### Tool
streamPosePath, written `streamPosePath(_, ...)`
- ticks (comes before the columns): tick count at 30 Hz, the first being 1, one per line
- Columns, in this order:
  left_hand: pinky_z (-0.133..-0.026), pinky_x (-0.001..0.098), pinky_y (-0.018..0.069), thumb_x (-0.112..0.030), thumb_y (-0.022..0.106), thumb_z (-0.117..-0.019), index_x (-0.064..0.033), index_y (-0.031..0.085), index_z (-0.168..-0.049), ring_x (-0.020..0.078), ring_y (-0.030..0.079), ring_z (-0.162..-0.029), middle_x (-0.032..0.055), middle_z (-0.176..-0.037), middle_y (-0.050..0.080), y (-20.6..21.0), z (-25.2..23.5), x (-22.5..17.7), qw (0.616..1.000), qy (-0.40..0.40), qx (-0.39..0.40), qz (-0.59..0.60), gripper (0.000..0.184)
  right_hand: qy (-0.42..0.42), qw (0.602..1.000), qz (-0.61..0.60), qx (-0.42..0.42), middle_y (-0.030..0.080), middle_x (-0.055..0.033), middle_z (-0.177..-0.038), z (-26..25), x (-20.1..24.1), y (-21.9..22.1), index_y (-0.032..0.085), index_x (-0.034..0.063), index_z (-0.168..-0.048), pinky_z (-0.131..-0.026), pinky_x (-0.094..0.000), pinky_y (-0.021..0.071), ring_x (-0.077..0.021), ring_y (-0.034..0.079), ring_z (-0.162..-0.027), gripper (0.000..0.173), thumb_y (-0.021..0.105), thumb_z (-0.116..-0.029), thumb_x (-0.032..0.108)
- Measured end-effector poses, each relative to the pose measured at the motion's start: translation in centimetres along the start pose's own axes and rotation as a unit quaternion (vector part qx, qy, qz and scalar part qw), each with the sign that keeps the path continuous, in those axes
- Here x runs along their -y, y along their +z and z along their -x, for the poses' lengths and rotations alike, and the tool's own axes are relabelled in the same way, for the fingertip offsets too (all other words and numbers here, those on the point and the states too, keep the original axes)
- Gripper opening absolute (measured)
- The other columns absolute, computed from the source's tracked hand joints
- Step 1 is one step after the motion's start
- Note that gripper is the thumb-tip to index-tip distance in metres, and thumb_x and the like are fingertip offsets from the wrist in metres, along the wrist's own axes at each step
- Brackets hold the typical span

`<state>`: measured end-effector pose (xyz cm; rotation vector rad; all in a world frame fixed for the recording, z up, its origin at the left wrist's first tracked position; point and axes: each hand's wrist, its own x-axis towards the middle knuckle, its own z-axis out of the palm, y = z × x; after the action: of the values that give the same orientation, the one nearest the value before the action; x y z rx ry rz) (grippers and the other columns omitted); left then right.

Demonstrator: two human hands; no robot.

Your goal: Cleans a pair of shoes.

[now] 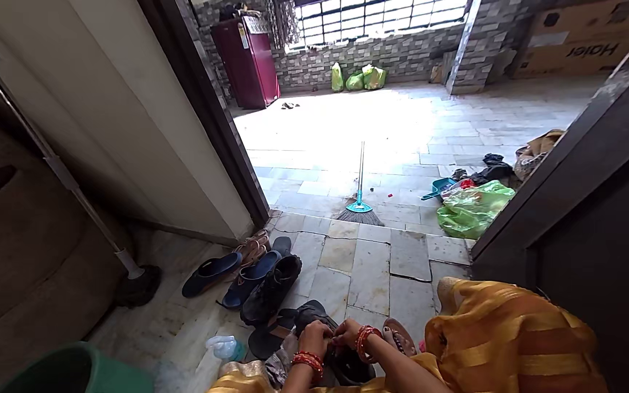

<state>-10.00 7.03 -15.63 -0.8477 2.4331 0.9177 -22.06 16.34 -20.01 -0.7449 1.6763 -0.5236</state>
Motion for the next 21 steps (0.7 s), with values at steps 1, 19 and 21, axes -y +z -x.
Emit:
streamPosePath(1, -0.114, 0.0477, 0.0438, -0.011, 0.061, -0.1014, -0.0036, 0.072, -0.126, 0.0308, 0.059, -0.132, 0.0168, -0.138, 0.065, -0.1, 0.1, -0.2, 0.999, 0.006, 0.011, -0.036, 0.028, -0.002, 1.000, -0.011, 0.003, 0.070, -0.0150, -0.109, 0.1, 0.0, 0.0, 0.068, -0.0031, -0.120, -0.091, -0.0372, 0.0500, -0.0169, 0.065, -0.095, 0.027, 0.059, -0.1049, 0.018)
streamPosePath(19, -0.103, 0.0478, 0.0508, -0.024, 0.072, -0.0955, -0.0021, 0.075, -0.114, 0.0291, 0.069, -0.112, 0.0180, -0.116, 0.073, -0.2, -0.6, 1.1, 0.988, -0.068, 0.038, 0.132, 0.029, 0.101, 0.941, -0.312, -0.085, 0.063, -0.0075, -0.091, -0.3, -0.1, 0.3, 0.062, 0.0000, -0.111, -0.070, -0.0315, 0.0500, -0.0140, 0.058, -0.076, 0.017, 0.066, -0.0944, 0.000)
streamPosePath(21, -0.106, 0.0474, 0.0489, -0.021, 0.072, -0.0960, -0.0014, 0.074, -0.117, 0.0295, 0.067, -0.117, 0.0188, -0.122, 0.071, 0.1, -0.6, 1.2, 0.990, -0.053, 0.041, 0.126, 0.029, 0.081, 0.956, -0.263, -0.099, 0.063, -0.0049, -0.082, -0.8, -0.5, 0.2, 0.063, 0.0010, -0.101, -0.064, -0.0300, 0.0499, -0.0119, 0.058, -0.068, 0.015, 0.070, -0.0883, -0.002)
